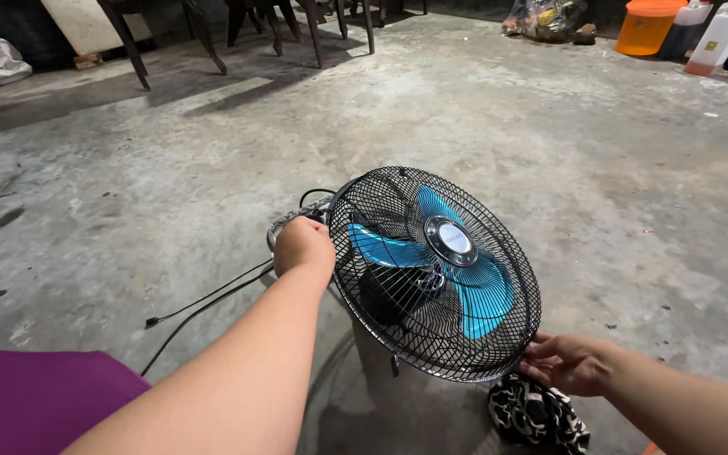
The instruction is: The person attaches the fan blades to the motor hub, then places and secures the front wire cage over the blades. They adjust the cage alignment and briefly wipe the blades with a cloth.
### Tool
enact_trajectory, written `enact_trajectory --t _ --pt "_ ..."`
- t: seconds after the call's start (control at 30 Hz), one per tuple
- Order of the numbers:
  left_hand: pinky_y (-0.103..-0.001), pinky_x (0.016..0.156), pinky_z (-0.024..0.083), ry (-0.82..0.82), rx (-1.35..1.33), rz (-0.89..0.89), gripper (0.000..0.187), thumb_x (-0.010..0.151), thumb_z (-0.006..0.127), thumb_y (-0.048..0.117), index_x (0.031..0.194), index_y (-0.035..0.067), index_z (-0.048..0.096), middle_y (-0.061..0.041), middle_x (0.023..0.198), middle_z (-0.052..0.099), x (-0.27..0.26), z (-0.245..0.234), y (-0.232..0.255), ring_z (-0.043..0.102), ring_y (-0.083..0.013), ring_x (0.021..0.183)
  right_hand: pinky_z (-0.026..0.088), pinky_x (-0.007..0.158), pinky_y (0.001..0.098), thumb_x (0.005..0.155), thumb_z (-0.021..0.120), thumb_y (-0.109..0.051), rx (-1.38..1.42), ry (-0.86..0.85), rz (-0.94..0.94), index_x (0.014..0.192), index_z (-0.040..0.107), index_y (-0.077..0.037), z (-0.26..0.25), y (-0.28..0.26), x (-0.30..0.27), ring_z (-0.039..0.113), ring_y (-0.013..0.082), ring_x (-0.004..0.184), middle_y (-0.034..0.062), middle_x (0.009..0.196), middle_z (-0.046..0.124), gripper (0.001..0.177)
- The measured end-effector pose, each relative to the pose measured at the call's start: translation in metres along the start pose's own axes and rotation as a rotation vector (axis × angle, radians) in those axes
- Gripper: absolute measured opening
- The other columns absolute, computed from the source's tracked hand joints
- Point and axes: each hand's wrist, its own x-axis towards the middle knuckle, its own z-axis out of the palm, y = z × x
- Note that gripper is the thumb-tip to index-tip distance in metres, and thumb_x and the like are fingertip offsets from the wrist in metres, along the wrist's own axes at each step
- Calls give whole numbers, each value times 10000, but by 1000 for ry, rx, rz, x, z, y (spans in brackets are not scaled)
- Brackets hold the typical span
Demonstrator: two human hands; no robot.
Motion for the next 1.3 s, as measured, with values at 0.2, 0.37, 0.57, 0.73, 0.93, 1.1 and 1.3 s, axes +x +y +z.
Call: enact_trajectory --t 0.2,0.37,0.57,0.73,0.93,1.1,1.3 --pt "-433 808 572 -12 -30 31 154 929 712 330 950 184 755 -53 945 768 -3 -2 0 733 -272 908 553 982 369 985 518 56 177 30 -34 1238 622 -11 -5 3 8 693 265 1084 157 1181 711 281" --pt "-421 821 572 -43 -22 12 150 921 698 304 976 174 750 -66 951 771 -7 -11 3 734 -272 914 541 971 356 968 556 23 223 30 -1 1181 633 16 -4 3 0 700 262 1076 163 1161 717 227" --pt "-403 826 574 -51 -46 -1 157 867 700 235 999 183 767 -63 972 772 -7 -14 2 735 -262 921 552 958 368 953 611 -40 378 -58 47 1080 629 0 -14 12 9 699 213 1041 101 1085 706 134" --pt "-402 762 617 -193 -195 -185 159 946 666 277 1016 169 758 -60 912 796 -13 -24 7 802 -301 804 549 964 362 939 629 -71 413 -63 30 1052 661 -20 -14 17 6 703 184 1011 76 1042 715 127" --pt "-411 755 570 36 -17 64 168 893 726 300 994 194 809 -48 896 777 -17 -17 1 725 -236 806 610 933 318 921 663 -85 388 -68 75 1020 668 -12 -20 18 17 692 197 993 88 1015 711 123" --pt "-395 795 584 -79 -45 51 259 890 676 183 1124 230 778 -61 928 788 -12 -18 5 762 -235 831 582 911 323 915 675 -83 405 -76 100 1019 670 -9 -18 20 12 706 187 977 77 1016 715 128" --pt "-413 815 585 -141 -23 15 343 887 665 130 1206 233 739 -63 1018 778 -15 -21 8 759 -266 921 560 931 338 932 654 -92 403 -69 47 1024 663 -22 -8 24 -3 702 189 1004 82 1036 712 116"
